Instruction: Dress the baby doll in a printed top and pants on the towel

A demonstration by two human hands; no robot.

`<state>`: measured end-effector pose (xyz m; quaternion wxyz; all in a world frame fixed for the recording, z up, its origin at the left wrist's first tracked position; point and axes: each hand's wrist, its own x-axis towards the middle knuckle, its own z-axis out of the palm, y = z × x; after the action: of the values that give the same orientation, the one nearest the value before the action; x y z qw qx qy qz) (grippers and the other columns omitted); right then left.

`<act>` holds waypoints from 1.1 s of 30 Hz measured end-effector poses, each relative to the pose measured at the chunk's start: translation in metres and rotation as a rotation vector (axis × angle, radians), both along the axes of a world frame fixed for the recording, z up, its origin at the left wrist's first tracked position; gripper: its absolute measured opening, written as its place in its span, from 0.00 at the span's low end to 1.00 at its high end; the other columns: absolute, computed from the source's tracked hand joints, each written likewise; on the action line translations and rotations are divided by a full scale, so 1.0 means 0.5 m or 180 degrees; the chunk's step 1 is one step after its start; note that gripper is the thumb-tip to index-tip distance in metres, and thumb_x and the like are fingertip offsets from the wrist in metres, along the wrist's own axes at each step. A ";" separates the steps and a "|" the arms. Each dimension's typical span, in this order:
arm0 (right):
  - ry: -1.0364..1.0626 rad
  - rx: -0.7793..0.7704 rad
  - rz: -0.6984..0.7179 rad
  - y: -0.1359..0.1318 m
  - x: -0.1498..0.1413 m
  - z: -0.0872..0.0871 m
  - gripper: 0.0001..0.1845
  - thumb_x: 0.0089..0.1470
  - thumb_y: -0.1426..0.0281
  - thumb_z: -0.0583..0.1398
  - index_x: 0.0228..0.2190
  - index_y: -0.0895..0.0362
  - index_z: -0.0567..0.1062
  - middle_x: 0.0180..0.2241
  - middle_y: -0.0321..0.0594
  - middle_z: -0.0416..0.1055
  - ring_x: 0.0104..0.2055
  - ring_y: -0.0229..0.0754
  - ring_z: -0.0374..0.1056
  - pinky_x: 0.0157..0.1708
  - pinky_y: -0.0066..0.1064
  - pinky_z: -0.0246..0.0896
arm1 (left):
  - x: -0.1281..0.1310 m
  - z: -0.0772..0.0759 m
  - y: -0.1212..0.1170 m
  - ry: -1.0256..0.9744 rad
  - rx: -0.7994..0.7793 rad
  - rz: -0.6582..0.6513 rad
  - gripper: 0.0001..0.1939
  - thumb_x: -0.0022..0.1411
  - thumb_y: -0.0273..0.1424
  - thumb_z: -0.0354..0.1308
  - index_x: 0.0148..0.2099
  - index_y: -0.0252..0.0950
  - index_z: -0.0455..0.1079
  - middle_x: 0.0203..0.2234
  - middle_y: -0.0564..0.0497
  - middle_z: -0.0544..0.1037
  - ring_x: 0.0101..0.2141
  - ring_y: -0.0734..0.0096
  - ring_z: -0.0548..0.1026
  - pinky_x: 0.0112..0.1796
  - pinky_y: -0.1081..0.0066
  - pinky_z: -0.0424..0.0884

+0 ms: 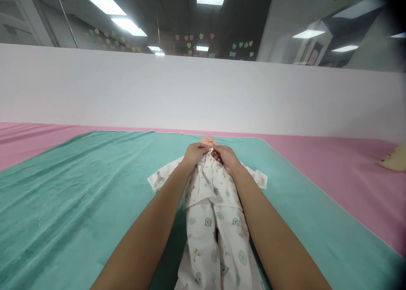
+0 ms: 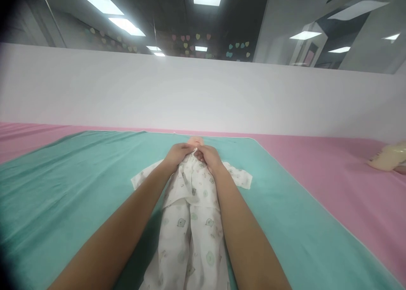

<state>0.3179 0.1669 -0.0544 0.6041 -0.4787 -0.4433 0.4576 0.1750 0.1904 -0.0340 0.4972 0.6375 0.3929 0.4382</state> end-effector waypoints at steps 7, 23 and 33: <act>-0.0122 0.0037 0.0081 -0.004 0.000 0.001 0.09 0.40 0.67 0.62 0.19 0.59 0.71 0.18 0.34 0.66 0.17 0.28 0.54 0.15 0.22 0.45 | 0.002 0.005 -0.002 0.0185 0.0159 0.0024 0.10 0.50 0.34 0.58 0.29 0.32 0.74 0.26 0.49 0.76 0.28 0.70 0.70 0.32 0.72 0.64; -0.0079 0.0026 0.0089 -0.008 0.003 -0.001 0.07 0.38 0.67 0.63 0.21 0.59 0.74 0.13 0.30 0.60 0.16 0.28 0.50 0.16 0.24 0.41 | 0.018 0.016 -0.015 0.1372 0.0784 0.0262 0.13 0.49 0.32 0.57 0.39 0.36 0.73 0.36 0.49 0.78 0.36 0.64 0.73 0.35 0.72 0.64; -0.0111 0.0130 0.0136 -0.005 0.004 -0.002 0.11 0.38 0.65 0.65 0.24 0.60 0.73 0.20 0.33 0.66 0.18 0.27 0.53 0.16 0.23 0.43 | 0.004 0.001 0.000 0.0327 0.0198 0.0254 0.14 0.46 0.23 0.55 0.39 0.32 0.73 0.34 0.47 0.78 0.35 0.66 0.74 0.35 0.73 0.67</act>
<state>0.3197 0.1646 -0.0553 0.5961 -0.4646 -0.4732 0.4528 0.1768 0.1902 -0.0336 0.4385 0.6581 0.4292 0.4363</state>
